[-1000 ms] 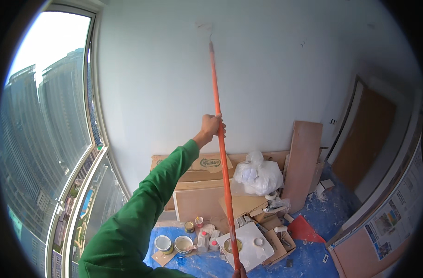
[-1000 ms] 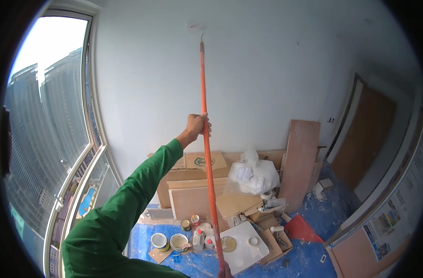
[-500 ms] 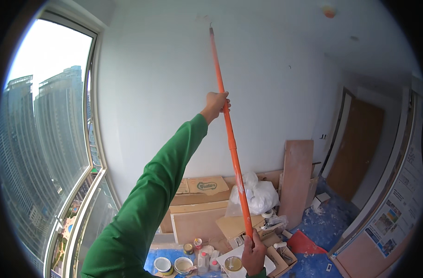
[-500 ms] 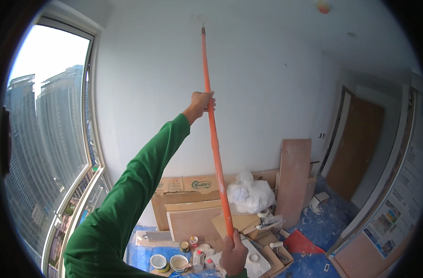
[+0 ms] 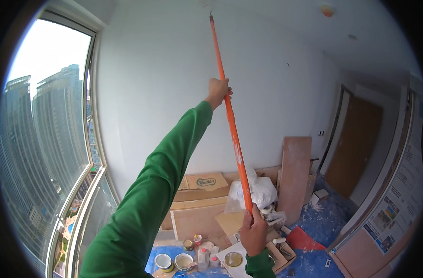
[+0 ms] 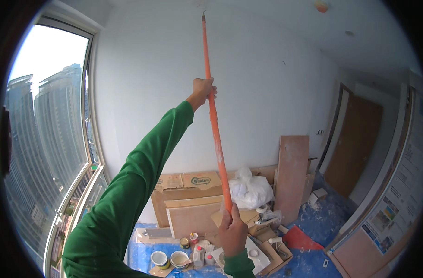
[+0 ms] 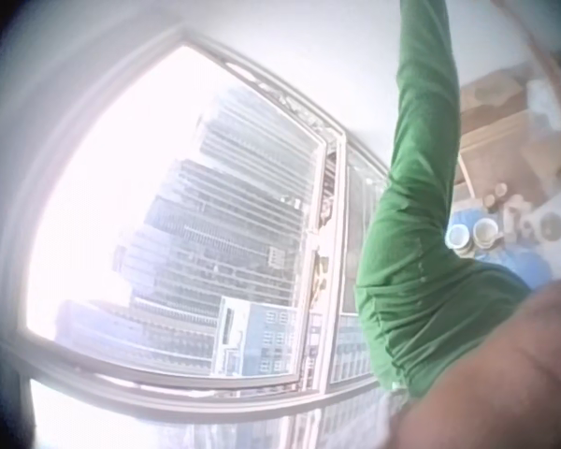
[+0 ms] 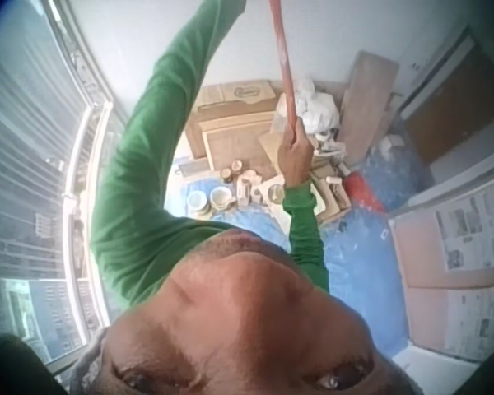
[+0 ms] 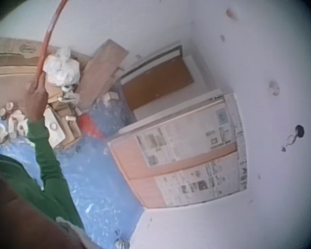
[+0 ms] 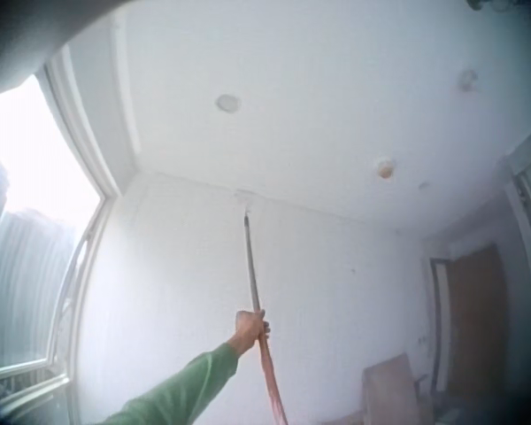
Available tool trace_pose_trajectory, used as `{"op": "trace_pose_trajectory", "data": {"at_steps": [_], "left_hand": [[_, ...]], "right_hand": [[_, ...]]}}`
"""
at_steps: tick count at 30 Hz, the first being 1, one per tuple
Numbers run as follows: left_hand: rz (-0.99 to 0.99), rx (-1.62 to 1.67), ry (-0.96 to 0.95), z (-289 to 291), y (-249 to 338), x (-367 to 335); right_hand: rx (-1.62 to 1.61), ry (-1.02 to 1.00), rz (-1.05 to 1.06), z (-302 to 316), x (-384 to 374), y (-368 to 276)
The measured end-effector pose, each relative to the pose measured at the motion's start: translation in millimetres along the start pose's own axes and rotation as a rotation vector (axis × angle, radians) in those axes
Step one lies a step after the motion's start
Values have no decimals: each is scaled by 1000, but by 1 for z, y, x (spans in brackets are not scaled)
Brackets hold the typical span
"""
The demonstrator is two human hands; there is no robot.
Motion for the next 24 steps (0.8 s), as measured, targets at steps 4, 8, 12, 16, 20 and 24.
{"op": "trace_pose_trajectory", "data": {"at_steps": [4,8,12,16,20,24], "left_hand": [[63,-31,24,9,-38,15],[141,-20,55,25,-90,39],[255,7,87,46,-143,69],[330,83,113,58,-187,128],[401,142,128,56,-220,195],[500,146,108,69,-265,254]], "right_hand": [[73,-59,-122,11,54,57],[224,-79,-153,28,117,117],[236,-40,-143,49,170,168],[399,-46,-181,78,218,204],[521,-55,-268,104,257,224],[682,-191,-486,129,297,245]]}}
Point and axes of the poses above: each hand's wrist, its own x-axis away from the middle knuckle, its own z-axis out of the back of the hand, y = z × x, the point moved 4 cm from there along -x, towards the middle knuckle, and after that the axes turned 12 degrees about -z, right-handed, at the moved point
